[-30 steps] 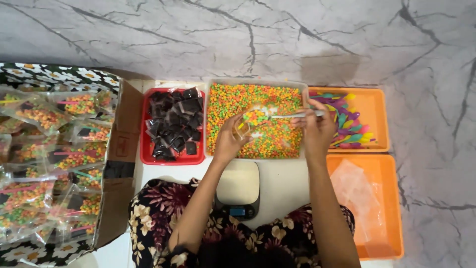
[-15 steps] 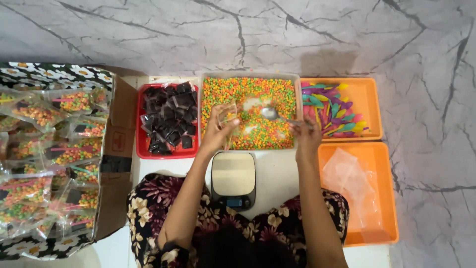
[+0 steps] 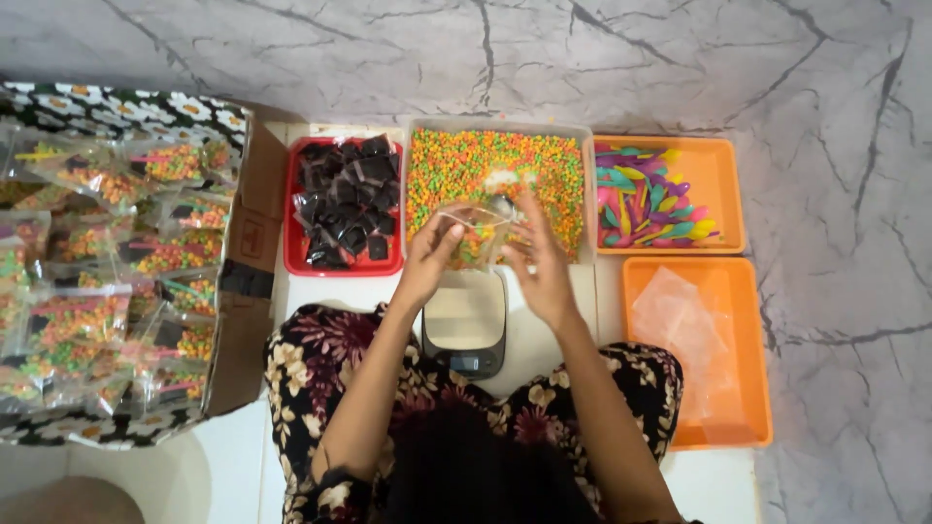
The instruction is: A person is manually bagging small colorful beads and other items into plastic bags and weighing them on a scale.
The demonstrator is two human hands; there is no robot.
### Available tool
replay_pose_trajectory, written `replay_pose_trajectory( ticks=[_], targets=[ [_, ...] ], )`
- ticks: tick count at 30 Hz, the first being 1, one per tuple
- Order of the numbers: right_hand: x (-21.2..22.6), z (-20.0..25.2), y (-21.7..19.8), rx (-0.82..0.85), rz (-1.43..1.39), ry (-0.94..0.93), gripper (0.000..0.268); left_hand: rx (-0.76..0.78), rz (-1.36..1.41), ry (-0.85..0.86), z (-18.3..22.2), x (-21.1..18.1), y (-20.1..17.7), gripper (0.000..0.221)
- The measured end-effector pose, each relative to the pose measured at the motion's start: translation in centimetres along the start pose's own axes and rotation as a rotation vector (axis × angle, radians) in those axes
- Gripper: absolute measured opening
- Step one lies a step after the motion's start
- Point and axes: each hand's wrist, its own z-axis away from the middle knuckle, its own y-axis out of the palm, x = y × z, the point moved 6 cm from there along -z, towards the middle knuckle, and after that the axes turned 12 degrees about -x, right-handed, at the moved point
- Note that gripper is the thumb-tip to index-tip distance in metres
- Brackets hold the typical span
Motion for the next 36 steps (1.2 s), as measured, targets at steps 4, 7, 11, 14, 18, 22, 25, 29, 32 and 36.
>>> replay_pose_trajectory(
  ticks=[4,7,11,14,18,22,25,29,32,36],
  targets=[
    [1.5,2.7,2.5,0.161,0.080,-0.022,0.073,0.024,-0.053,0.001,2.6,-1.1,0.3,0.038],
    [0.5,3.5,1.3,0.087,0.126,-0.099,0.060,0.031,-0.084,-0.003,4.3,-0.5,-1.1,0.042],
    [-5.1,6.4,-1.0,-0.105,-0.100,0.176,0.031,0.017,-0.109,0.010,7.0,1.6,-3.5,0.039],
    [-9.5,9.1,-2.6,-0.237,-0.133,0.299,0.032,-0.146,-0.203,0.001,8.3,4.9,-7.6,0.026],
    [-13.1,12.0,-3.7,-0.372,-0.087,0.425,0.051,-0.310,-0.379,-0.033,10.0,9.1,-12.3,0.015],
    [-17.5,13.8,-3.4,-0.417,-0.094,0.511,0.051,-0.335,-0.410,-0.056,11.6,12.4,-13.7,0.015],
    [-20.0,14.4,-3.1,-0.396,-0.081,0.554,0.047,-0.357,-0.379,-0.062,12.7,14.4,-14.9,0.016],
    [-22.4,14.8,-2.3,-0.269,0.046,0.575,0.044,-0.347,-0.480,0.011,13.5,14.1,-15.0,0.017],
    [-24.3,14.9,-2.0,-0.152,0.202,0.580,0.044,-0.337,-0.464,-0.003,14.0,12.0,-13.6,0.014],
    [-25.6,14.8,-2.3,-0.104,0.307,0.598,0.049,-0.345,-0.455,-0.047,13.9,11.3,-13.4,0.006]
  ],
)
